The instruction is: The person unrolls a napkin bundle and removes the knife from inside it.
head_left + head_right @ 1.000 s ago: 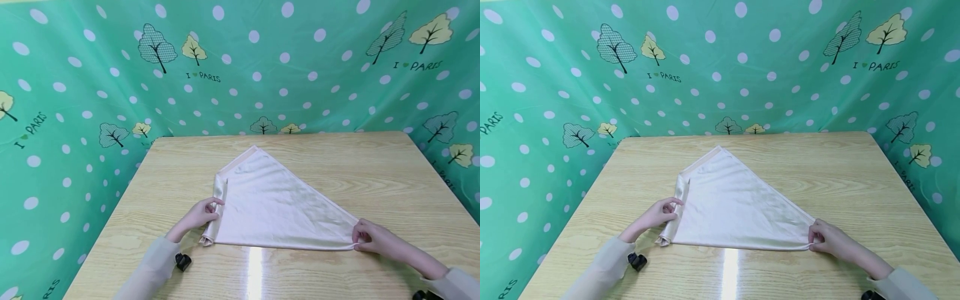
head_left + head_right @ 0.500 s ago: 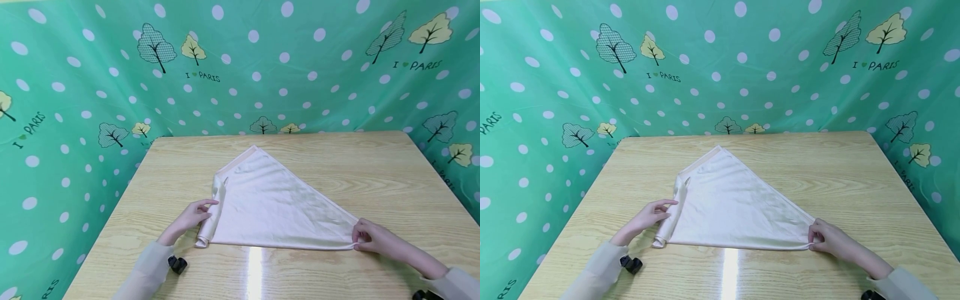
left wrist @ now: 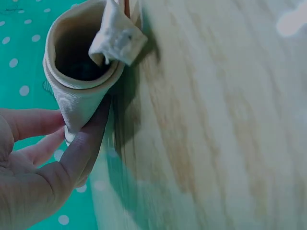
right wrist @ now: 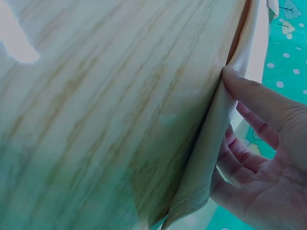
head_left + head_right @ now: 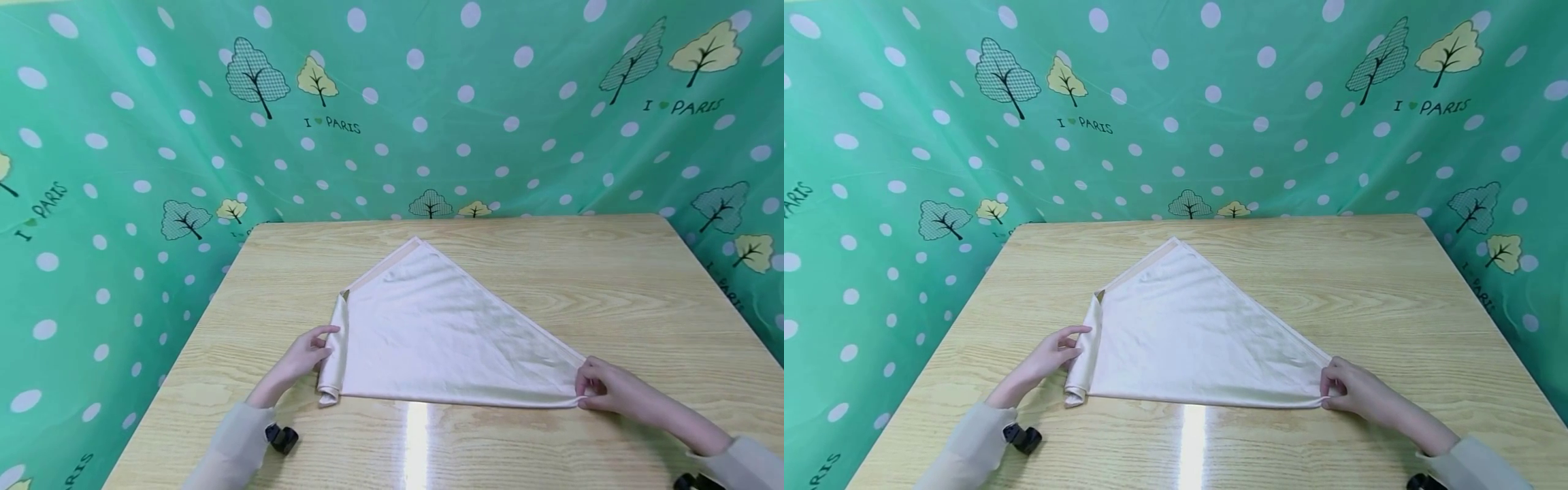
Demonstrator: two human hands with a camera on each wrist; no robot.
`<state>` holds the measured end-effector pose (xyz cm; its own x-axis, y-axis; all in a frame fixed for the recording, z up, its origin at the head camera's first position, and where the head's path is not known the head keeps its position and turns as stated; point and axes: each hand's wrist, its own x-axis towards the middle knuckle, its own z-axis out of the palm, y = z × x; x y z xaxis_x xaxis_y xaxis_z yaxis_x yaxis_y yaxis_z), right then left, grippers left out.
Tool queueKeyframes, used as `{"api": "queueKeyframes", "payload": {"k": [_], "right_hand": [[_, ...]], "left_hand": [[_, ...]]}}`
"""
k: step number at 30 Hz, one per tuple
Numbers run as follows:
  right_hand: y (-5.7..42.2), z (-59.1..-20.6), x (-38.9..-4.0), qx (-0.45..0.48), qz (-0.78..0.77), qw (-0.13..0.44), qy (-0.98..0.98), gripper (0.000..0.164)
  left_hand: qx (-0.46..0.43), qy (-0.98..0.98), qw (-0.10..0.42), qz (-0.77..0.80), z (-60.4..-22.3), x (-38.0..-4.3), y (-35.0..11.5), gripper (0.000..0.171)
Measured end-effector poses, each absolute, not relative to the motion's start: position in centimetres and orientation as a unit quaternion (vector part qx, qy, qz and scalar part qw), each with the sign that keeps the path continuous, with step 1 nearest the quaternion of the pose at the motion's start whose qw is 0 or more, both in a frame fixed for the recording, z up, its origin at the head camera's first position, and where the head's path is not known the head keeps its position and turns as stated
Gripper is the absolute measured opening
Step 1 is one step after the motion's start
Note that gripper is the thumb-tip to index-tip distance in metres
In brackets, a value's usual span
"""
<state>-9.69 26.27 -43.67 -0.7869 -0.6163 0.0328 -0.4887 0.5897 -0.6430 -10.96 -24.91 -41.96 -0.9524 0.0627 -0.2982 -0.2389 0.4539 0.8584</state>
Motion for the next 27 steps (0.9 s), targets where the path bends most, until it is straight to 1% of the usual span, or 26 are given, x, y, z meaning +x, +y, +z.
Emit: {"api": "queueKeyframes", "payload": {"k": [7, 10, 16, 19, 23, 27], "right_hand": [[26.3, -43.6, -9.7, -0.308, -0.325, 0.107, 0.888, 0.018], [26.4, -43.6, -9.6, -0.309, -0.323, 0.103, 0.889, 0.018], [26.2, -43.7, -9.7, -0.321, -0.325, 0.094, 0.884, 0.019], [26.2, -43.8, -9.7, -0.323, -0.328, 0.093, 0.883, 0.019], [26.2, -43.7, -9.7, -0.318, -0.327, 0.092, 0.885, 0.019], [26.1, -43.6, -9.7, -0.317, -0.325, 0.091, 0.886, 0.020]], "left_hand": [[-0.044, 0.844, 0.146, 0.515, -42.3, -10.9, -25.5, 0.043], [-0.044, 0.847, 0.144, 0.509, -42.3, -10.9, -25.5, 0.043], [-0.075, 0.861, 0.114, 0.490, -42.3, -10.7, -25.7, 0.045], [-0.079, 0.862, 0.108, 0.490, -42.3, -10.8, -25.9, 0.042], [-0.069, 0.886, 0.080, 0.451, -41.9, -10.8, -26.2, 0.037], [-0.030, 0.916, 0.050, 0.397, -41.4, -10.7, -26.2, 0.032]]}}
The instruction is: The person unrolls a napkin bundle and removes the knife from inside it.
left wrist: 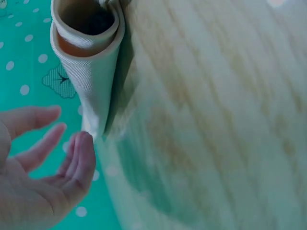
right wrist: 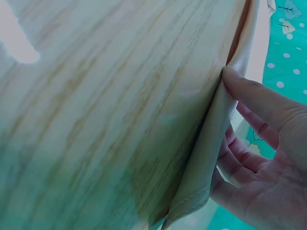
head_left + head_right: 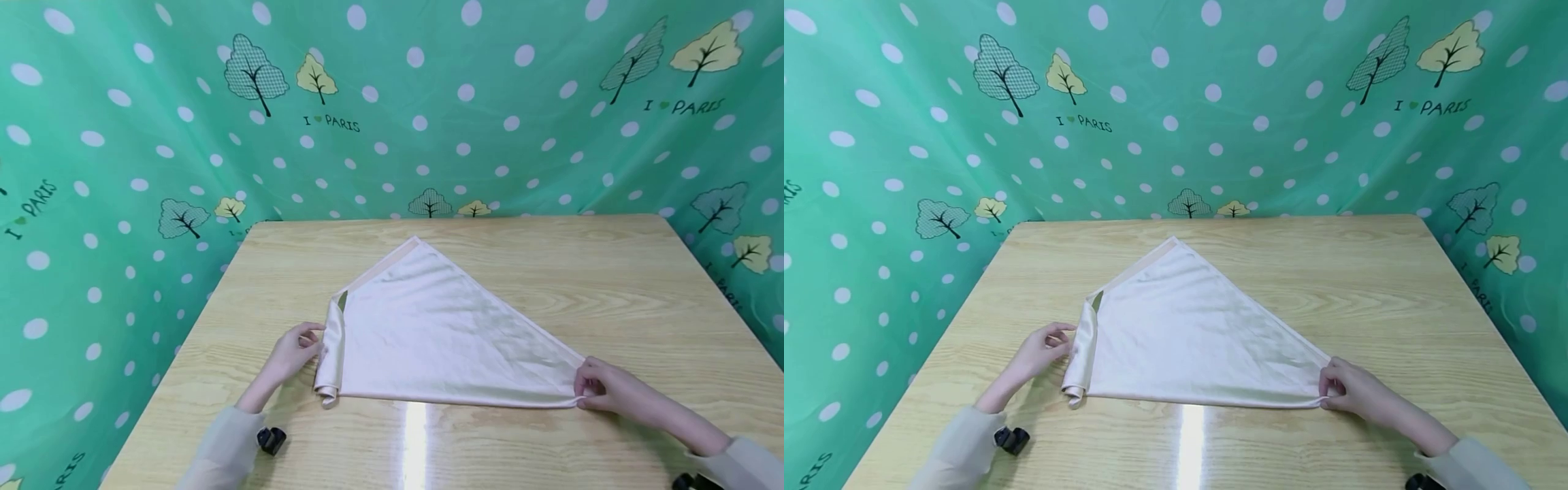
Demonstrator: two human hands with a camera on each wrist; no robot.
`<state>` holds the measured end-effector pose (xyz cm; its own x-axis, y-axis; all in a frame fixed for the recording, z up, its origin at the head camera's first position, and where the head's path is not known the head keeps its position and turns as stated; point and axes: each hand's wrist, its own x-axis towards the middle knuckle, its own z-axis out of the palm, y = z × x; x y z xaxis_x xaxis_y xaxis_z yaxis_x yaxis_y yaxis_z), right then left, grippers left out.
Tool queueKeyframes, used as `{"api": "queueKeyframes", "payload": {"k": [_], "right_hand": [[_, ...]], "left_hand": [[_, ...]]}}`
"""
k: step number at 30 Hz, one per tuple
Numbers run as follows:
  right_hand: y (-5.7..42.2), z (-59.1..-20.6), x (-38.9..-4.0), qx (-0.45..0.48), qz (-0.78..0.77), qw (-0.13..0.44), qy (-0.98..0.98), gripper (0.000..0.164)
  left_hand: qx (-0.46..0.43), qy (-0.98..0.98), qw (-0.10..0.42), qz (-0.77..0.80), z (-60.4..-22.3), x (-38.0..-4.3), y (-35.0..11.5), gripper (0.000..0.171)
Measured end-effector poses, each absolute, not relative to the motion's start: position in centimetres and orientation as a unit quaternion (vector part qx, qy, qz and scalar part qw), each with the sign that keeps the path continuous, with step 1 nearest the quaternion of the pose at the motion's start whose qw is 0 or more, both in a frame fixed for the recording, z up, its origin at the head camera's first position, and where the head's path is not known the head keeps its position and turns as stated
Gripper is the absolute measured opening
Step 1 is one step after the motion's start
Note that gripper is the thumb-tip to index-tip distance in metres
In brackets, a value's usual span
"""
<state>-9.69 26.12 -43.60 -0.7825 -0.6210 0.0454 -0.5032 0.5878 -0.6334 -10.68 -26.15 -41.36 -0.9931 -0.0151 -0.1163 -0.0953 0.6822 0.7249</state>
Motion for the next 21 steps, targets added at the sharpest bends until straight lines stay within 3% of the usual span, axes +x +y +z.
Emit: {"api": "queueKeyframes", "payload": {"k": [11, 21], "right_hand": [[26.1, -43.9, -9.8, -0.325, -0.328, 0.081, 0.883, 0.021], [26.3, -43.8, -9.7, -0.327, -0.328, 0.079, 0.883, 0.021]], "left_hand": [[0.122, 0.945, 0.051, 0.300, -40.5, -9.7, -25.0, 0.020], [0.134, 0.947, 0.072, 0.285, -40.8, -8.9, -24.7, 0.017]]}}
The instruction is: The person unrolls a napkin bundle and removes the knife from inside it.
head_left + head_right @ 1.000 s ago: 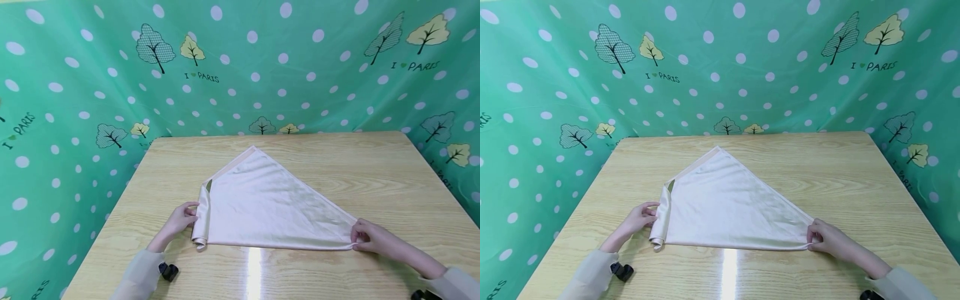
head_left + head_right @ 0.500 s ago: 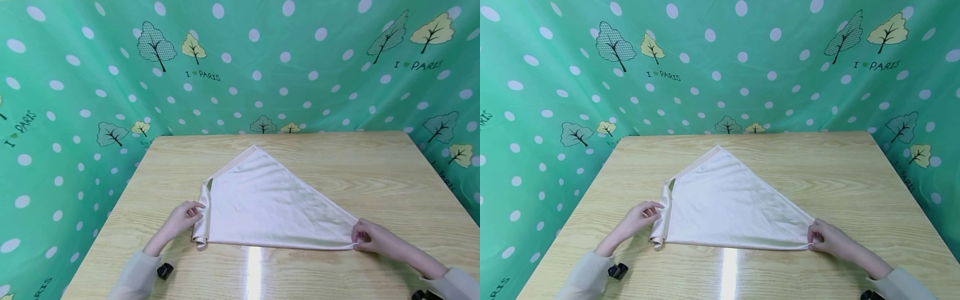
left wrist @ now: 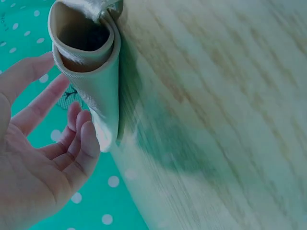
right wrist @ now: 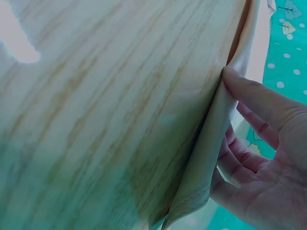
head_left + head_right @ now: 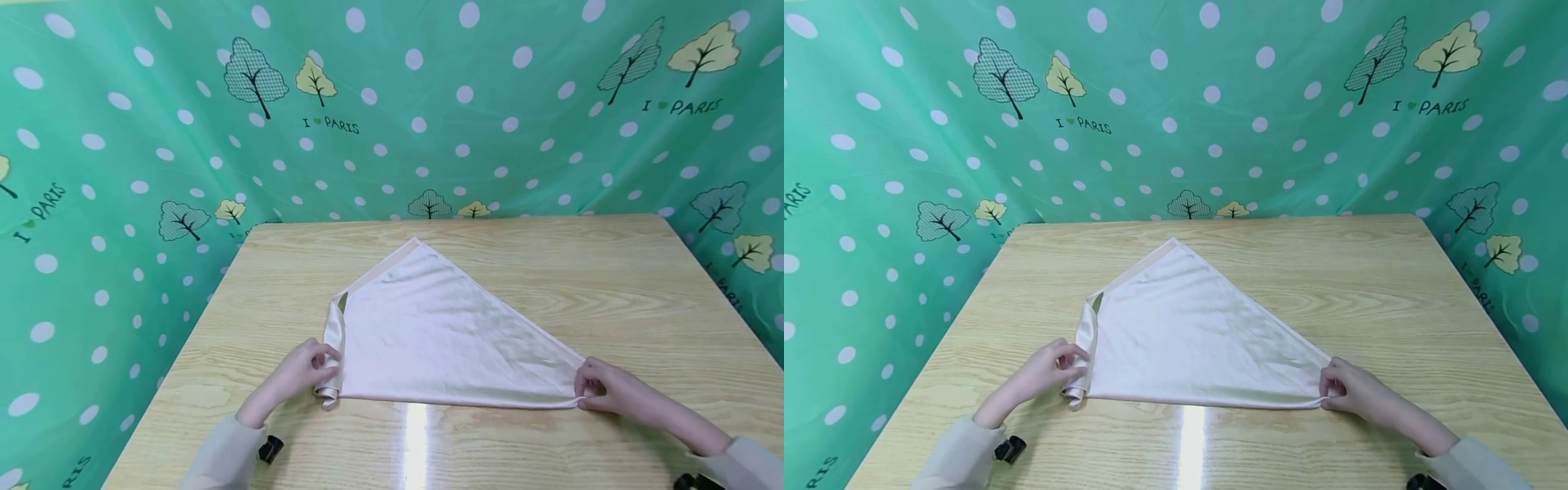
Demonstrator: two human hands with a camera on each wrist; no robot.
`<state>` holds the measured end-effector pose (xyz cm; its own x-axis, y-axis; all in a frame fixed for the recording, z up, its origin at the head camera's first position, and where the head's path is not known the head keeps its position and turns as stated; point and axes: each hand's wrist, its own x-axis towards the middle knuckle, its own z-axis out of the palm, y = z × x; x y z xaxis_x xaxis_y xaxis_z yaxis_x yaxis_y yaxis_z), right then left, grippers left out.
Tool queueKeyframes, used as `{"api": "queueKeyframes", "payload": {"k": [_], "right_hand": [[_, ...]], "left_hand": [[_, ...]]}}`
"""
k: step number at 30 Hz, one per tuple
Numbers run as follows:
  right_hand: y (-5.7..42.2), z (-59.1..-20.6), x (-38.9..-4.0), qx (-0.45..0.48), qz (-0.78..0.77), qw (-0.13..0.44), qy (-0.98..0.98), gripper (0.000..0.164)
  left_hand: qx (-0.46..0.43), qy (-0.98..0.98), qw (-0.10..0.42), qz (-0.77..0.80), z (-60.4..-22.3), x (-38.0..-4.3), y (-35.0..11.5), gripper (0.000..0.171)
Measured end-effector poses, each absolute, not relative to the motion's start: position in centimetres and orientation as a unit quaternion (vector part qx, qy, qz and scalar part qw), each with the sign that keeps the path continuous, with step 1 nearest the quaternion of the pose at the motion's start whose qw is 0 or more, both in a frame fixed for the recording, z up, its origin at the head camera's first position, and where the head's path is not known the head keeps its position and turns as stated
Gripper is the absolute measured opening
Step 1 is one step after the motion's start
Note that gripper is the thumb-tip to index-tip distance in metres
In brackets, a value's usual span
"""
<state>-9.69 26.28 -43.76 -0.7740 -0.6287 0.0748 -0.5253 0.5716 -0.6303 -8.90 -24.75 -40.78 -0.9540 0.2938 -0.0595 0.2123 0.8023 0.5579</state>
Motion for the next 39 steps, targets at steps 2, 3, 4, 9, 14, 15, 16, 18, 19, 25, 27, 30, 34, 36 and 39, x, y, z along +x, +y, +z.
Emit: {"api": "queueKeyframes", "payload": {"k": [2, 3, 4, 9, 14, 15, 16, 18, 19, 25, 27, 30, 34, 36, 39], "right_hand": [[26.3, -43.8, -9.7, -0.327, -0.330, 0.081, 0.882, 0.020], [26.2, -43.8, -9.7, -0.326, -0.331, 0.083, 0.882, 0.020], [26.2, -43.9, -9.7, -0.326, -0.330, 0.082, 0.882, 0.020], [26.2, -43.9, -9.6, -0.325, -0.330, 0.087, 0.882, 0.020], [26.1, -43.9, -9.6, -0.325, -0.332, 0.091, 0.881, 0.019], [26.1, -43.9, -9.6, -0.322, -0.331, 0.094, 0.882, 0.019], [26.1, -43.8, -9.6, -0.321, -0.330, 0.095, 0.882, 0.019], [26.2, -43.8, -9.7, -0.316, -0.330, 0.105, 0.883, 0.018], [26.2, -43.7, -9.7, -0.315, -0.329, 0.106, 0.884, 0.018], [26.2, -43.5, -9.9, -0.311, -0.327, 0.106, 0.886, 0.017], [26.2, -43.5, -9.9, -0.311, -0.325, 0.103, 0.887, 0.018], [26.2, -43.6, -9.9, -0.316, -0.327, 0.096, 0.885, 0.019], [26.2, -43.7, -9.8, -0.320, -0.329, 0.091, 0.884, 0.019], [26.2, -43.7, -9.8, -0.320, -0.332, 0.093, 0.882, 0.019], [26.2, -43.7, -9.7, -0.320, -0.332, 0.094, 0.883, 0.019]], "left_hand": [[0.128, 0.947, 0.080, 0.284, -40.9, -8.8, -24.7, 0.017], [0.124, 0.947, 0.085, 0.283, -41.0, -8.8, -24.7, 0.017], [0.120, 0.948, 0.090, 0.282, -41.0, -8.7, -24.7, 0.017], [0.104, 0.950, 0.104, 0.275, -41.2, -8.5, -24.6, 0.020], [0.106, 0.951, 0.100, 0.274, -41.3, -8.4, -24.6, 0.021], [0.109, 0.951, 0.096, 0.274, -41.4, -8.4, -24.6, 0.021], [0.112, 0.951, 0.092, 0.273, -41.5, -8.5, -24.6, 0.020], [0.116, 0.951, 0.086, 0.272, -41.8, -8.6, -24.6, 0.018], [0.118, 0.952, 0.082, 0.272, -41.9, -8.7, -24.6, 0.017], [0.114, 0.954, 0.074, 0.265, -42.2, -9.2, -24.3, 0.015], [0.113, 0.955, 0.076, 0.264, -42.2, -9.4, -24.2, 0.015], [0.111, 0.954, 0.081, 0.265, -42.2, -9.7, -24.1, 0.015], [0.103, 0.953, 0.087, 0.271, -42.0, -10.0, -24.1, 0.015], [0.095, 0.953, 0.089, 0.273, -42.0, -10.1, -24.1, 0.015], [0.082, 0.953, 0.090, 0.279, -42.1, -10.0, -24.2, 0.015]]}}
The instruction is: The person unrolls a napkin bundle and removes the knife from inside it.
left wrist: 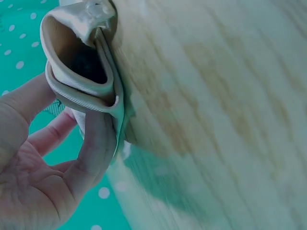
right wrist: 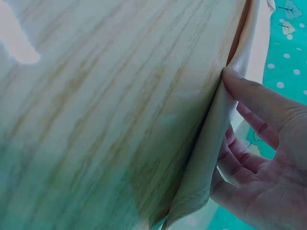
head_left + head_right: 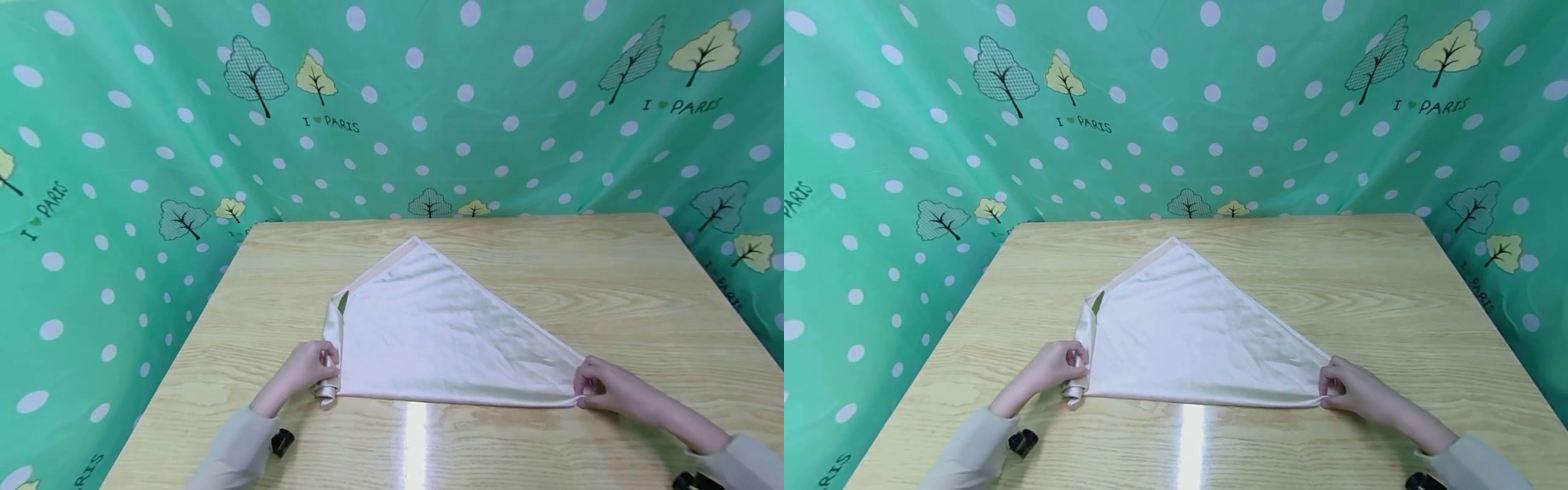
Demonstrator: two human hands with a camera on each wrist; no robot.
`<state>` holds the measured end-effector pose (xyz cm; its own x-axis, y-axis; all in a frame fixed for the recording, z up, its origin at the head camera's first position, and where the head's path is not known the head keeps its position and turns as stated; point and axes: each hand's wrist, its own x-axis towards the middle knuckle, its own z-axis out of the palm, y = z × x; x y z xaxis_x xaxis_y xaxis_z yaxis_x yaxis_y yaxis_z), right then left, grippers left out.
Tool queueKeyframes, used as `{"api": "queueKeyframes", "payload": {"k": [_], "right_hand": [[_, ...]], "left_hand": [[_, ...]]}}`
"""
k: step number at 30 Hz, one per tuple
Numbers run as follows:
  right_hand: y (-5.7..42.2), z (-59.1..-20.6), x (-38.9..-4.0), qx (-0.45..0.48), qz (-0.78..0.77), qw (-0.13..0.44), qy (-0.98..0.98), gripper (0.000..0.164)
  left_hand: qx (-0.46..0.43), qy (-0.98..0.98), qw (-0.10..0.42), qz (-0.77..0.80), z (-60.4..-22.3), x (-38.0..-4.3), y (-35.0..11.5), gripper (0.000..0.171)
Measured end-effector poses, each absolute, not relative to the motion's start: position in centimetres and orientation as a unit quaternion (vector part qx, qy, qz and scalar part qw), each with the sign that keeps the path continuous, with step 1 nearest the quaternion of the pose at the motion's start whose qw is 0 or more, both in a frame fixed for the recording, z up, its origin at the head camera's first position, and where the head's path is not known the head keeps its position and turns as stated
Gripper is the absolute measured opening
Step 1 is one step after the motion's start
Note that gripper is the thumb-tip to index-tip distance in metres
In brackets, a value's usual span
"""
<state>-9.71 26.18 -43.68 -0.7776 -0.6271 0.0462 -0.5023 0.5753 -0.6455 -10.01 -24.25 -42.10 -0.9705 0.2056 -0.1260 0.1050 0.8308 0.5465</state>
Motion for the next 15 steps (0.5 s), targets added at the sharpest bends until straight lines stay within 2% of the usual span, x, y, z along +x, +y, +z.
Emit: {"api": "queueKeyframes", "payload": {"k": [15], "right_hand": [[26.2, -43.6, -9.8, -0.312, -0.328, 0.107, 0.885, 0.018]], "left_hand": [[0.008, 0.917, 0.109, 0.384, -42.3, -9.6, -25.8, 0.014]]}}
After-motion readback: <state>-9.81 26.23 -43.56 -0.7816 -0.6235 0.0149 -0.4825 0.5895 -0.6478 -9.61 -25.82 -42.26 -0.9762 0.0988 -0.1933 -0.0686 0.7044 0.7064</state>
